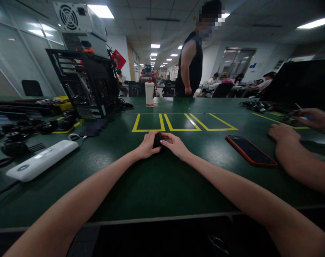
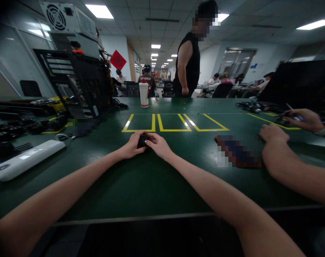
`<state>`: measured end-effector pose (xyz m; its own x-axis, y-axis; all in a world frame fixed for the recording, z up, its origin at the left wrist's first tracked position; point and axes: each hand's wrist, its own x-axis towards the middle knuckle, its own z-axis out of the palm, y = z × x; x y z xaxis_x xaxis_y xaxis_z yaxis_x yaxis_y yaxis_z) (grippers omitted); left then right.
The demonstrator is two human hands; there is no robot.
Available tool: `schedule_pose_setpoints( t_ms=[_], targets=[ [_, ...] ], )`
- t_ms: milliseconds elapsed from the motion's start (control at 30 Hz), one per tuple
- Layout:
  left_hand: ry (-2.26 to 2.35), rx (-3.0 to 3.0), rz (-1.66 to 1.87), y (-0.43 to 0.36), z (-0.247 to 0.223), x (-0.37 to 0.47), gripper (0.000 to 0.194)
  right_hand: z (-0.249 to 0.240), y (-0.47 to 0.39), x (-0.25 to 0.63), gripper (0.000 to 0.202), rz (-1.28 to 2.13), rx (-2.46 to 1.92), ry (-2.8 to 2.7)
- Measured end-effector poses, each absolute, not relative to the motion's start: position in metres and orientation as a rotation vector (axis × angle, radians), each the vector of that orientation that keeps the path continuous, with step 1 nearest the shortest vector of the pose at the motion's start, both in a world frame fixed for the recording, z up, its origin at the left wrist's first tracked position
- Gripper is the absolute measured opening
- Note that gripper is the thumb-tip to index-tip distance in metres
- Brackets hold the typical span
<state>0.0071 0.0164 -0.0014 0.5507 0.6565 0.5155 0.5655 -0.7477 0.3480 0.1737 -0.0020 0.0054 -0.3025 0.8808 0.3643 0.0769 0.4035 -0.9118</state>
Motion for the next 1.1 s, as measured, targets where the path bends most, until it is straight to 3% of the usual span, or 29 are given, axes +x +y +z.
schedule_pose_setpoints(
  t_ms=[433,833,1100],
  targets=[
    [1.066,2.627,0.928,0.0161,-0.0007,0.0078,0.066,0.0038,-0.0011,0.1739,0.021,1.016,-0.786,-1.691],
    [1.030,2.627,0.946,0.0155,0.0000,0.0067,0.060,0.0021,-0.0004,0.1763,0.032,1.121,-0.770,-1.681],
    [1.047,2.631,0.950,0.0170,-0.0020,0.0067,0.060,0.0033,0.0009,0.1759,0.018,1.011,-0.802,-1.683]
  ],
)
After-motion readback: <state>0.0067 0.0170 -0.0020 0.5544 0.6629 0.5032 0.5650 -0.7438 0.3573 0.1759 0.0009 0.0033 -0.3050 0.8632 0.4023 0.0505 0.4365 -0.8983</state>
